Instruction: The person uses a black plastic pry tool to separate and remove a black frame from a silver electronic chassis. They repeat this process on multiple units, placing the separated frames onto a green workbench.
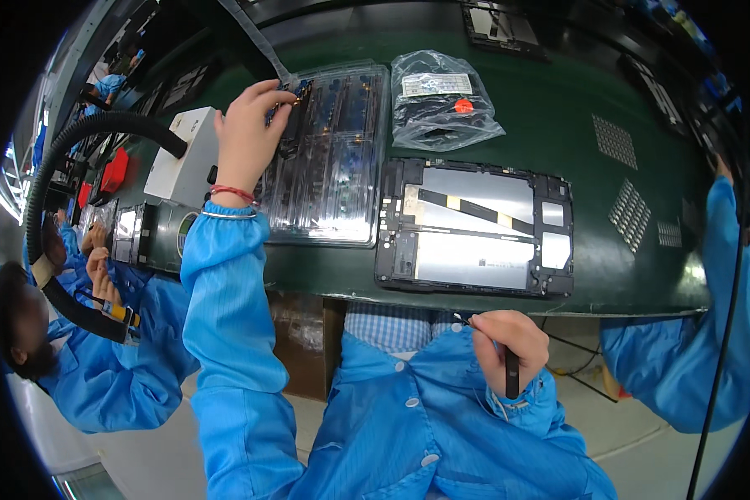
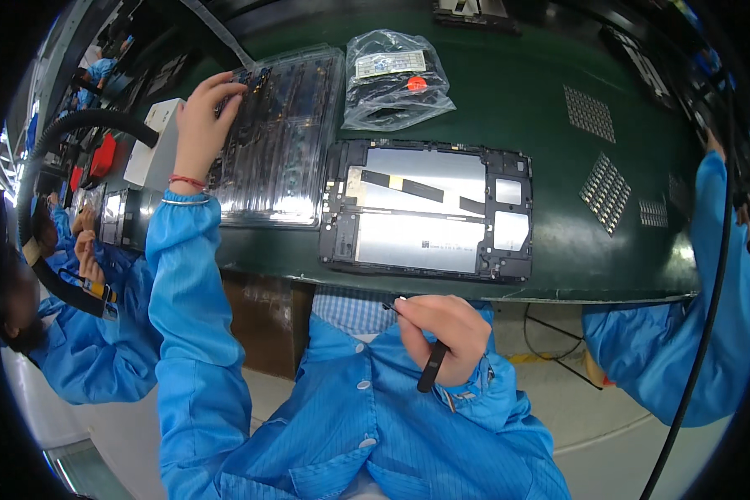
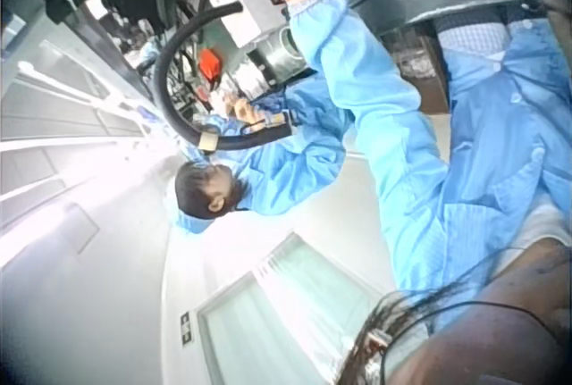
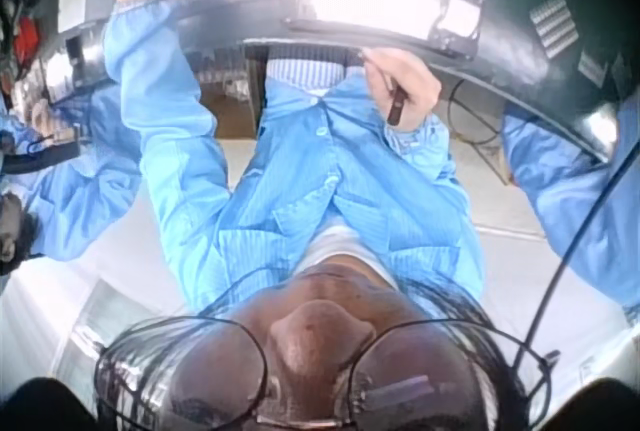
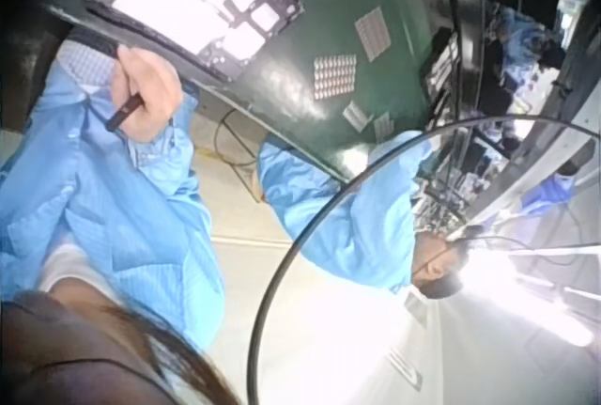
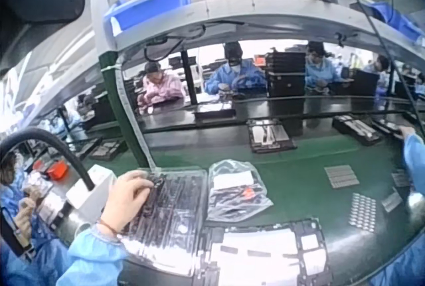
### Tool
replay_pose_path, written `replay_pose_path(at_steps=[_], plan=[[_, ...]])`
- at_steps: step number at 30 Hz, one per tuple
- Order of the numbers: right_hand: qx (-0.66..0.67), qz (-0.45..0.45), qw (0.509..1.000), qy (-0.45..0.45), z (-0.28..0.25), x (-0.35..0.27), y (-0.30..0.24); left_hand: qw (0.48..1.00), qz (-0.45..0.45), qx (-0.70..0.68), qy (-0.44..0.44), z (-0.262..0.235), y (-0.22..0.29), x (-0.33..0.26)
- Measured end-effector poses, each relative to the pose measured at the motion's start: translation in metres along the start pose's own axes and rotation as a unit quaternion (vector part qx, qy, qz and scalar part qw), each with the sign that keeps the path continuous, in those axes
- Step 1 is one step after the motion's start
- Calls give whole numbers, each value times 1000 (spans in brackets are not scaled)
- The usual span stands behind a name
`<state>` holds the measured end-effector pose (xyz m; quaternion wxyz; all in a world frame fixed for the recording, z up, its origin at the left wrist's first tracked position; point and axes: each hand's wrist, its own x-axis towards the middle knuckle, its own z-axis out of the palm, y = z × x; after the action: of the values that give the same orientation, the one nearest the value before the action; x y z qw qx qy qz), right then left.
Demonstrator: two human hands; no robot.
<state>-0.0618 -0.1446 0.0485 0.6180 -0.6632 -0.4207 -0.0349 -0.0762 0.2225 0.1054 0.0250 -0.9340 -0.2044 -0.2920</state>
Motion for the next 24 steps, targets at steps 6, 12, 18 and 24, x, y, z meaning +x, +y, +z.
replay_pose_path(at_steps=[6,12,18,24], plan=[[-43,-19,999,13,-25,15,-7,923,-39,-383,-16,-10,56,6],[-270,-77,960,-8,-58,94,-14,940,118,-293,-131,29,166,-10],[-370,-148,910,-112,-44,147,66,931,38,-310,-191,56,177,-24],[-413,-181,876,-173,-27,141,96,900,-3,-407,-156,69,172,-31]])
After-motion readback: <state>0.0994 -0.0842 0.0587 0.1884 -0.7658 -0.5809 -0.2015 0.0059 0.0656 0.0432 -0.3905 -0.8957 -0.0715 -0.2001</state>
